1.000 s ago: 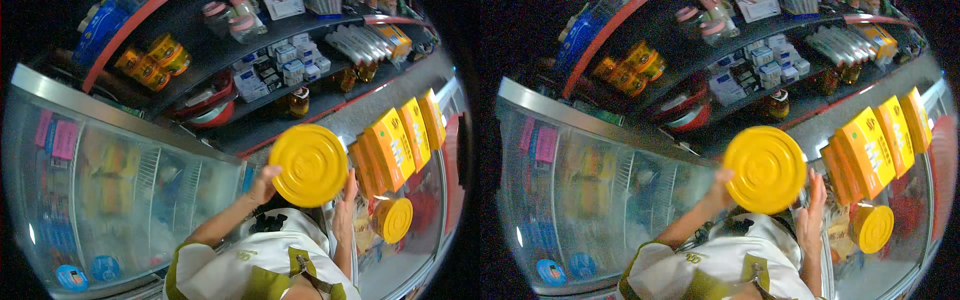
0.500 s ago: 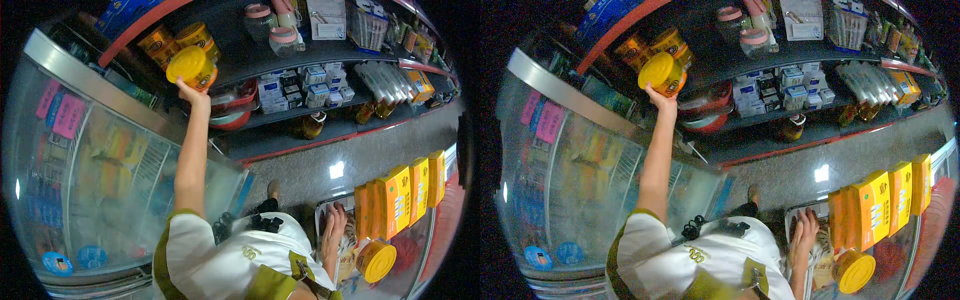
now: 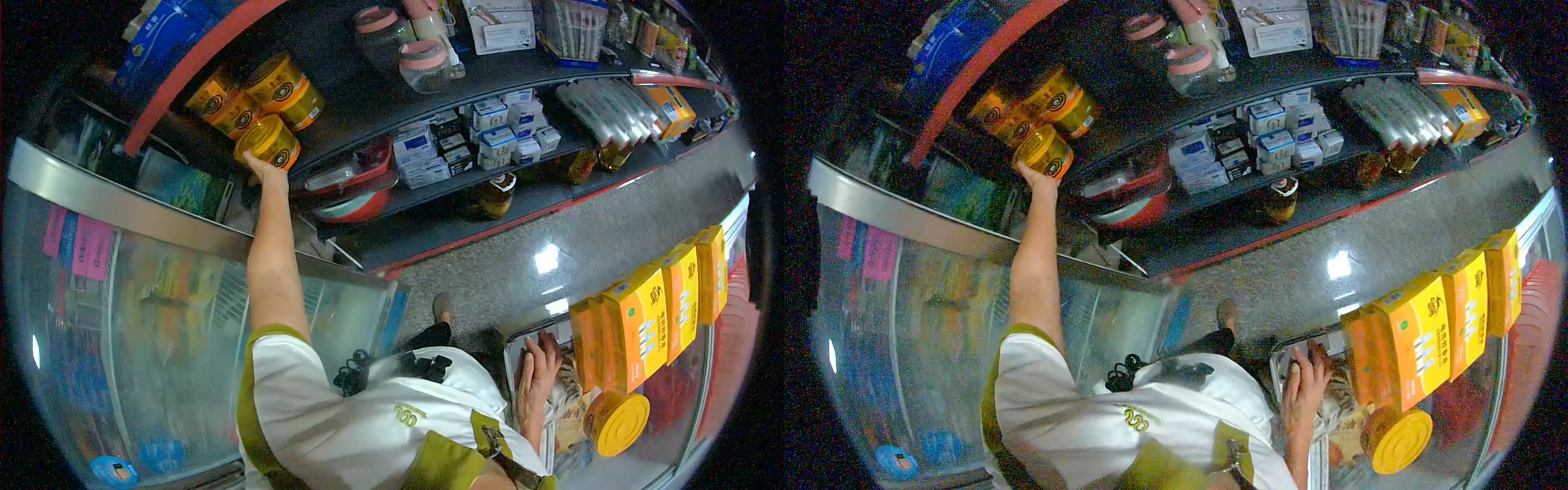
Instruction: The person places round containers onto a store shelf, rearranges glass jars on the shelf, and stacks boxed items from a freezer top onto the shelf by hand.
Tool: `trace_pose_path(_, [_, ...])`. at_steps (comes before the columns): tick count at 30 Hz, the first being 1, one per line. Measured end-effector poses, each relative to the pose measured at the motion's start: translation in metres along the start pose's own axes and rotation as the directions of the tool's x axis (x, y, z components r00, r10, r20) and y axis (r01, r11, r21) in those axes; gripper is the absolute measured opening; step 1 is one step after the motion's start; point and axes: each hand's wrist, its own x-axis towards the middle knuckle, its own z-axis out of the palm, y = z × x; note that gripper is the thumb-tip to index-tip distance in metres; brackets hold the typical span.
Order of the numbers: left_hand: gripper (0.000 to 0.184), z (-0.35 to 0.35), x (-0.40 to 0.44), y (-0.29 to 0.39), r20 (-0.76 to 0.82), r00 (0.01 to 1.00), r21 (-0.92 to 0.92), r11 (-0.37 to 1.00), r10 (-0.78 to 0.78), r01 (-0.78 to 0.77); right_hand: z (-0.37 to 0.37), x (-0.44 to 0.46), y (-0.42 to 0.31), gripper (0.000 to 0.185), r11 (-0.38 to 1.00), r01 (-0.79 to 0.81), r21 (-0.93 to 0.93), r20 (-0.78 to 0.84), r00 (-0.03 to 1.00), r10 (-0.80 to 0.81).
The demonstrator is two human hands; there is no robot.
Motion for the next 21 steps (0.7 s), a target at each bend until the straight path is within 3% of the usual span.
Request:
trace_pose_path(1, [0.066,0.006,-0.009,0.002,-0.071,0.997,0.025,1.0,-0.009,0.011,-0.001,0.001,-0.001,0.028,1.0,-0.006,-0.002,0.001,1.0,0.006])
trace_pose_path(3, [0.065,0.004,-0.009,0.003,-0.052,0.999,0.036,0.999,-0.012,0.014,-0.003,0.002,-0.005,0.027,1.0,-0.018,-0.007,0.003,1.0,0.018])
trace_pose_path(5, [0.072,0.0,-0.008,0.004,0.05,0.999,0.07,0.997,0.022,-0.025,-0.002,0.002,-0.005,0.027,1.0,-0.024,-0.017,0.003,1.0,0.024])
trace_pose_path(8, [0.088,0.004,-0.01,0.003,-0.108,0.994,0.115,0.993,0.035,-0.023,-0.002,0.001,-0.004,0.027,0.999,-0.052,0.003,0.015,0.999,0.052])
trace_pose_path(10, [0.095,0.018,-0.017,0.006,-0.298,0.949,0.202,0.979,0.101,-0.041,-0.002,0.002,-0.005,0.026,0.998,-0.065,0.013,0.023,0.998,0.065])
trace_pose_path(12, [0.098,0.021,-0.013,0.008,-0.375,0.916,0.281,0.959,0.144,-0.035,-0.003,0.002,-0.007,0.026,0.998,-0.067,0.006,0.025,0.997,0.067])
trace_pose_path(16, [0.092,-0.01,0.044,-0.002,-0.314,0.938,0.323,0.945,0.15,-0.043,-0.002,0.002,-0.007,0.026,0.998,-0.06,0.013,0.014,0.998,0.06])
trace_pose_path(20, [0.077,0.004,0.019,0.007,-0.052,0.989,0.323,0.94,0.139,-0.115,-0.004,0.002,-0.007,0.026,0.999,-0.04,-0.013,0.025,0.999,0.04])
trace_pose_path(21, [0.071,0.006,0.02,0.009,-0.119,0.984,0.347,0.934,0.136,-0.087,-0.004,0.001,-0.008,0.026,0.999,-0.043,-0.019,0.029,0.999,0.043])
